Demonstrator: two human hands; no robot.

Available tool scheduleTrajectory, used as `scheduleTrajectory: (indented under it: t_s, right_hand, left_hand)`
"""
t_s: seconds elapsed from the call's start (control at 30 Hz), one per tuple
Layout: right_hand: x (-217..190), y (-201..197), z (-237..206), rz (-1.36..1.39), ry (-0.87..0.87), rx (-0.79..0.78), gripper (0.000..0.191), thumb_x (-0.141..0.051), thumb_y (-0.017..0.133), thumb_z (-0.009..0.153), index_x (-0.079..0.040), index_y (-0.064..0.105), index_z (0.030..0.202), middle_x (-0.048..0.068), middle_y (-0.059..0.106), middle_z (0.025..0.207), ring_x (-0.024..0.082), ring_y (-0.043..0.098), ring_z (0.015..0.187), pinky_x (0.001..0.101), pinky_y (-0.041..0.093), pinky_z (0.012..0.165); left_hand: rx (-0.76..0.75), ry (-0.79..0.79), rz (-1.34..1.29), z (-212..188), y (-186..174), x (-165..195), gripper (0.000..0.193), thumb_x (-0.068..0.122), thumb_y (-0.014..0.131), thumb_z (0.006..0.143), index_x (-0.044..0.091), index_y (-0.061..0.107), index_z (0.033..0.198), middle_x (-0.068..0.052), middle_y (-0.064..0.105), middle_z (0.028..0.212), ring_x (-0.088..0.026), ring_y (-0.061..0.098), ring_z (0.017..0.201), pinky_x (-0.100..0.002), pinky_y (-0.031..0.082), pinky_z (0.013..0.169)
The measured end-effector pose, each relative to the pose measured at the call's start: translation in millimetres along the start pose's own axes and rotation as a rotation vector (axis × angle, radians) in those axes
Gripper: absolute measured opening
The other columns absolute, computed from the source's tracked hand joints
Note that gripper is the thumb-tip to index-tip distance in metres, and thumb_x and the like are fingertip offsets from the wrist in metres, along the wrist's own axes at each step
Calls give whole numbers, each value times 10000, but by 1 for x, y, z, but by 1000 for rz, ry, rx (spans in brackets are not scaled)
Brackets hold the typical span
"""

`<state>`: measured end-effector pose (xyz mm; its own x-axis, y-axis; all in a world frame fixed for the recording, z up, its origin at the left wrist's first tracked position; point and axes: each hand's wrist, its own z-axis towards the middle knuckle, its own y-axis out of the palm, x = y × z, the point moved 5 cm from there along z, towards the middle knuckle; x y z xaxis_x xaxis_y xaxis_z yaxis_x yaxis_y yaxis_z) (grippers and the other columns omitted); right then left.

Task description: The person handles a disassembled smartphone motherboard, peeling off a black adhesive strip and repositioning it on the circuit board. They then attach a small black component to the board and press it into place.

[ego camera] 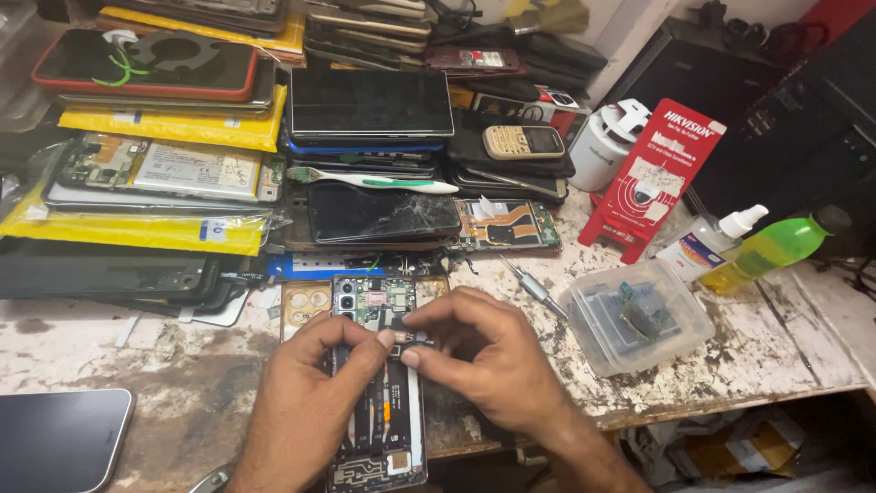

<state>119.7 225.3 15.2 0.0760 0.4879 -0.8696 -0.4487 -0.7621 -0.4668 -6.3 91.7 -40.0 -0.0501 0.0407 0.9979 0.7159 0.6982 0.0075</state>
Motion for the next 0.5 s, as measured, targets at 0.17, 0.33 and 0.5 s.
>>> scheduleTrajectory:
  t_s: [0.17,0.33,0.5]
  right_hand:
    - [-3,1,6,78,70,13,154,-97,793,874,-24,780,1008,41,709,936,102,692,808,240,562,694]
    - [-15,2,2,-75,-76,134,132,-93,777,869,-32,773,987,54,732,988,118,722,873,250,596,711]
    - [-30,5,-3,-306,-337,215,99,-64,751,908,-26,730,997,77,724,1046,159,727,985,263,607,823]
  left_hand:
    - [17,-77,-98,-3,2,-6,180,162,761,866,-3,742,797,-23,668,750,-71,588,694,-244,478,595]
    - [26,-199,-315,-5,6,-9,171,145,744,864,-12,725,797,-42,690,706,-97,590,640,-255,469,548]
    - [30,-108,-162,-3,3,-2,200,163,756,864,-16,725,780,-38,669,755,-80,602,674,-253,495,568]
